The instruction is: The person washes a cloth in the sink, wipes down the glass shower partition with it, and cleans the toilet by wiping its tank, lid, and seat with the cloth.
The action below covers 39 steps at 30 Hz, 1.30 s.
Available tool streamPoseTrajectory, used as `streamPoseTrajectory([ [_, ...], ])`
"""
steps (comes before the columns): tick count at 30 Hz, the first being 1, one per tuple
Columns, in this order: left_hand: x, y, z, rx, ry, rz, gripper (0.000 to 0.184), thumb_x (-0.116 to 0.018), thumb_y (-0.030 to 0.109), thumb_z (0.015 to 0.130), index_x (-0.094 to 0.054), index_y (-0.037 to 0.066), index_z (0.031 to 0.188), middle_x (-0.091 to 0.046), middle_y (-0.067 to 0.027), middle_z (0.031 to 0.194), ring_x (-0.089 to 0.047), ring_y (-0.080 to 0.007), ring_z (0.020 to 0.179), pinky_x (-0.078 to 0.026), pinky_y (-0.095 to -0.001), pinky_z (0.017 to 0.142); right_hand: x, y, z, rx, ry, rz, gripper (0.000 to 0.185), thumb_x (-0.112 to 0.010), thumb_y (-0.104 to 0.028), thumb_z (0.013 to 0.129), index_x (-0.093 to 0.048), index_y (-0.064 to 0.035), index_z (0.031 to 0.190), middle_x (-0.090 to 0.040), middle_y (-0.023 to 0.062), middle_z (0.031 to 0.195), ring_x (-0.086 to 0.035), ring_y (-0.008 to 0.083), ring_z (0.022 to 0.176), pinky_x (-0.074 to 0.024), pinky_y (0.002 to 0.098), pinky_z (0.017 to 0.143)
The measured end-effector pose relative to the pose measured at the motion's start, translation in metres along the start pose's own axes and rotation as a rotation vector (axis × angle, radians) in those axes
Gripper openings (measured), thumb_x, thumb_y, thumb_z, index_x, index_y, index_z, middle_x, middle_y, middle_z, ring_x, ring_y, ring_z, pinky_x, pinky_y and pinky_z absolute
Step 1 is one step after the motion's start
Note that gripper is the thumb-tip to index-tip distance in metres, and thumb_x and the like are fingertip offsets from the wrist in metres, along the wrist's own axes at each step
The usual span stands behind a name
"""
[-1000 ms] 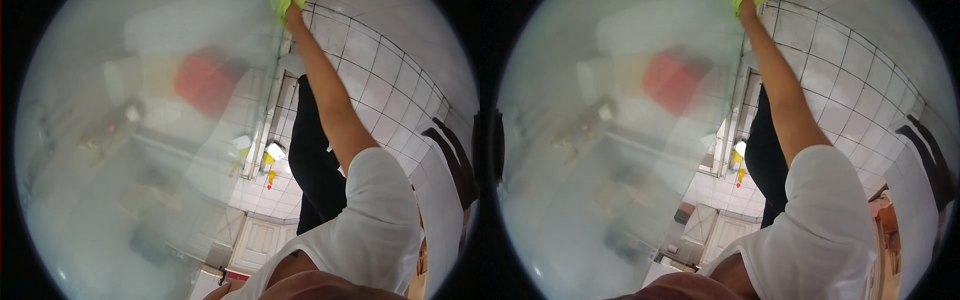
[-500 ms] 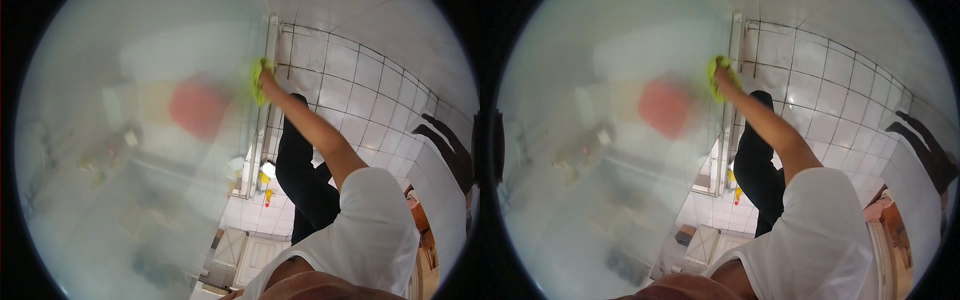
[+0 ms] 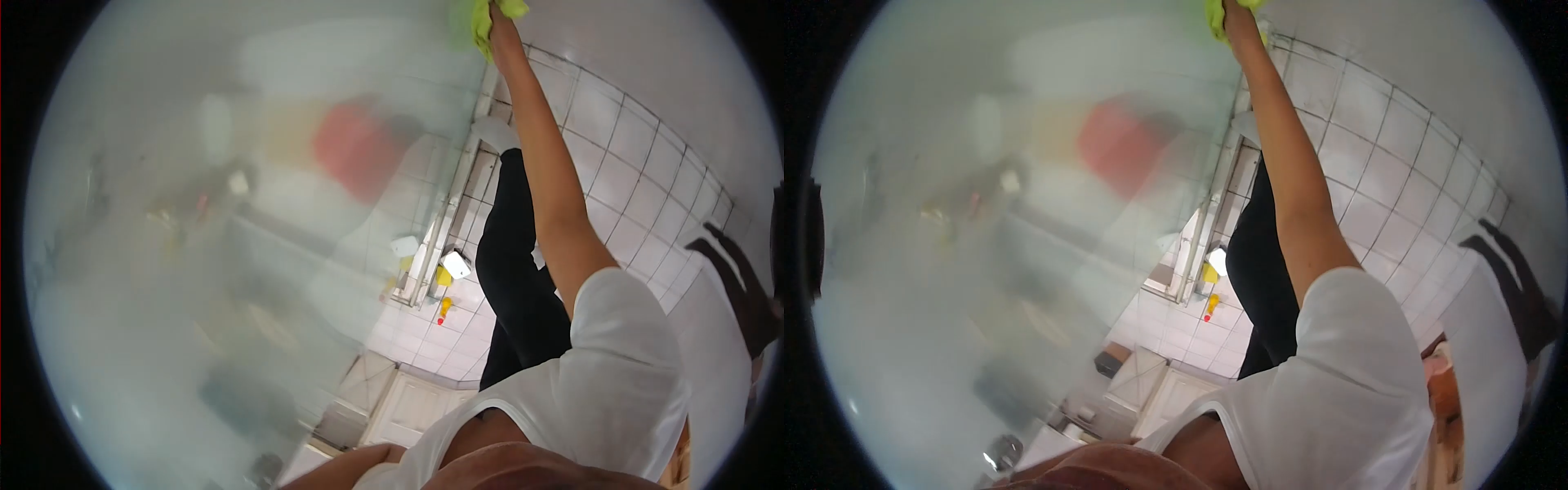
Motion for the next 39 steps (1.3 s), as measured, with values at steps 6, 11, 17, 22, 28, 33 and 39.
streamPoseTrajectory([
  [6,0.034,-0.013,0.030,-0.122,0.059,0.317,0.059,-0.039,0.037,0.094,-0.026,-0.002,0.135,-0.020,-0.0165,0.147,-0.016,-0.0268,0.137,-0.013,-0.0383,0.110,-0.060,-0.018,-0.264,-0.084,-0.248,0.033,0.029,-0.040,-0.027,0.099,-0.051,0.0007,0.100,-0.049,0.0016,0.088,-0.046,0.0110,0.075,-0.0415,0.0273,0.064],
  [11,0.015,-0.013,0.031,-0.002,-0.024,-0.007,0.082,-0.047,0.046,0.087,-0.006,0.000,0.141,-0.001,-0.0199,0.149,0.000,-0.0322,0.138,-0.002,-0.0468,0.110,-0.077,-0.040,-0.403,0.307,-0.446,-0.178,0.038,-0.048,-0.019,0.096,-0.042,0.0041,0.126,-0.049,0.0120,0.121,-0.048,0.0220,0.106,-0.0387,0.0341,0.093],
  [17,0.004,-0.014,0.030,-0.035,-0.134,-0.639,0.096,-0.063,0.033,0.079,0.001,0.000,0.144,0.011,-0.0295,0.147,0.011,-0.0435,0.137,0.006,-0.0516,0.109,-0.103,-0.196,-0.116,0.199,-0.160,-0.417,0.052,-0.043,-0.042,0.095,-0.054,0.0036,0.117,-0.062,0.0121,0.097,-0.059,0.0249,0.085,-0.0470,0.0353,0.076],
  [22,0.021,-0.013,0.044,0.037,-0.163,-0.726,0.092,-0.063,0.026,0.077,-0.007,-0.003,0.143,0.003,-0.0287,0.148,0.004,-0.0413,0.138,0.002,-0.0498,0.110,-0.186,-0.405,-0.065,0.367,-0.210,-0.262,0.054,-0.046,-0.046,0.092,-0.057,0.0027,0.111,-0.060,0.0092,0.102,-0.055,0.0194,0.086,-0.0453,0.0314,0.078],
  [28,0.041,-0.014,0.056,0.114,-0.208,-0.806,0.087,-0.063,0.028,0.078,-0.015,-0.008,0.140,-0.004,-0.0284,0.148,-0.002,-0.0398,0.139,-0.005,-0.0503,0.111,-0.237,-0.404,-0.277,1.185,-0.472,-0.133,0.031,-0.054,-0.019,0.093,-0.053,0.0070,0.110,-0.059,0.0126,0.104,-0.056,0.0213,0.087,-0.0475,0.0344,0.077],
  [33,0.049,-0.017,0.059,0.130,-0.245,-0.744,0.085,-0.065,0.026,0.076,-0.019,-0.007,0.140,-0.010,-0.0272,0.148,-0.008,-0.0375,0.139,-0.009,-0.0492,0.111,-0.218,-0.283,-0.551,1.186,-0.863,-0.533,0.063,-0.059,-0.028,0.087,-0.030,-0.0037,0.137,-0.034,0.0159,0.138,-0.026,0.0332,0.131,-0.0155,0.0446,0.108],
  [39,0.048,-0.019,0.057,0.138,-0.249,-0.750,0.083,-0.066,0.025,0.077,-0.020,-0.002,0.142,-0.013,-0.0237,0.148,-0.013,-0.0339,0.139,-0.014,-0.0499,0.111,-0.245,-0.379,-0.338,1.106,-0.549,-0.570,0.047,-0.051,-0.033,0.093,-0.042,-0.0048,0.129,-0.045,0.0085,0.124,-0.041,0.0220,0.110,-0.0326,0.0343,0.093],
])
Point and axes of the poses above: each hand's wrist, its own z-axis towards the middle knuckle, its own x-axis out of the back of the hand, y = z × x, the point moved 8 cm from there along z, towards the middle knuckle
